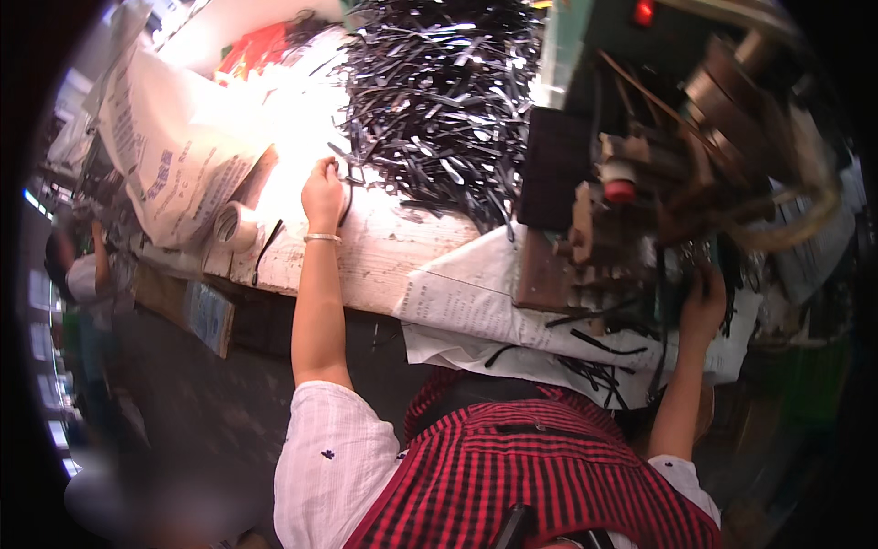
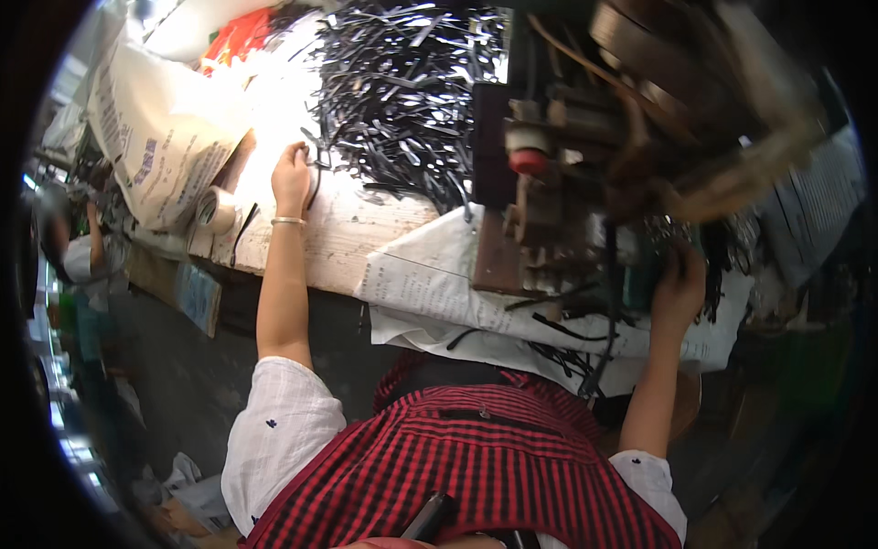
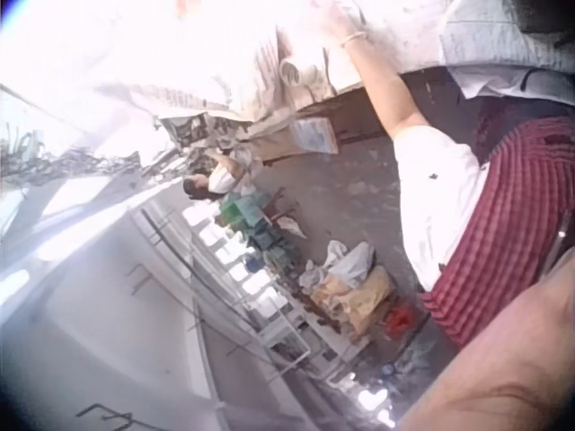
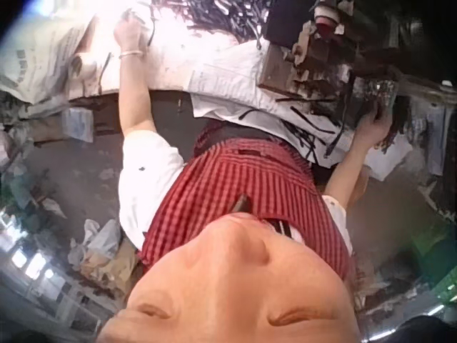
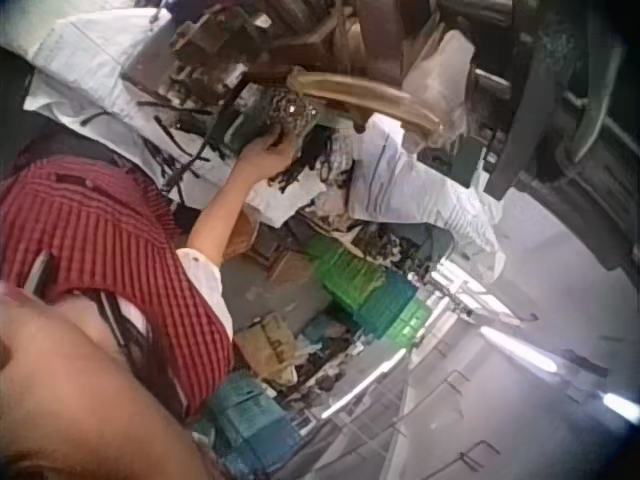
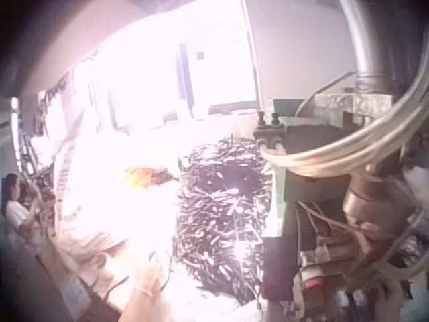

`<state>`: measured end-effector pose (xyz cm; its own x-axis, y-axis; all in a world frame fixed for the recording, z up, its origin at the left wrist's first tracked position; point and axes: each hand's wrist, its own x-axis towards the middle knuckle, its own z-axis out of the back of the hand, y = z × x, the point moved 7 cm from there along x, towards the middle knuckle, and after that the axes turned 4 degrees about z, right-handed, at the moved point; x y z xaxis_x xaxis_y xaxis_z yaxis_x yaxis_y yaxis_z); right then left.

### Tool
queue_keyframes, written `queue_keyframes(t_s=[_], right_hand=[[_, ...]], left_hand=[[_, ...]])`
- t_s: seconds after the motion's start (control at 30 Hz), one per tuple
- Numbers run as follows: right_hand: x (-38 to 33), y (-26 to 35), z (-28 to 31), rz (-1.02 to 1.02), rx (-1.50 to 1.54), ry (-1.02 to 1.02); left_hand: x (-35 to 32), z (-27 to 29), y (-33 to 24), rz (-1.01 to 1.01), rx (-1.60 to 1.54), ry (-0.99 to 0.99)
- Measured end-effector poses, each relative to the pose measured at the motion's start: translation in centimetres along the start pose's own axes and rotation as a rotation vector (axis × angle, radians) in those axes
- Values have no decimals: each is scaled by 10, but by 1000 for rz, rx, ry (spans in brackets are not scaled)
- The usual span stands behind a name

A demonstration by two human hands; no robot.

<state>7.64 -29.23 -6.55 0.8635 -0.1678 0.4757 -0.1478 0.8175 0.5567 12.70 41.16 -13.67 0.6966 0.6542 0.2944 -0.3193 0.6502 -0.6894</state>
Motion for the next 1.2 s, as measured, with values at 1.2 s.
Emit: queue_keyframes(t_s=[1.2], right_hand=[[17,167,4,163,724,-77]], left_hand=[[-237,41,-324,-330,-1069,457]])
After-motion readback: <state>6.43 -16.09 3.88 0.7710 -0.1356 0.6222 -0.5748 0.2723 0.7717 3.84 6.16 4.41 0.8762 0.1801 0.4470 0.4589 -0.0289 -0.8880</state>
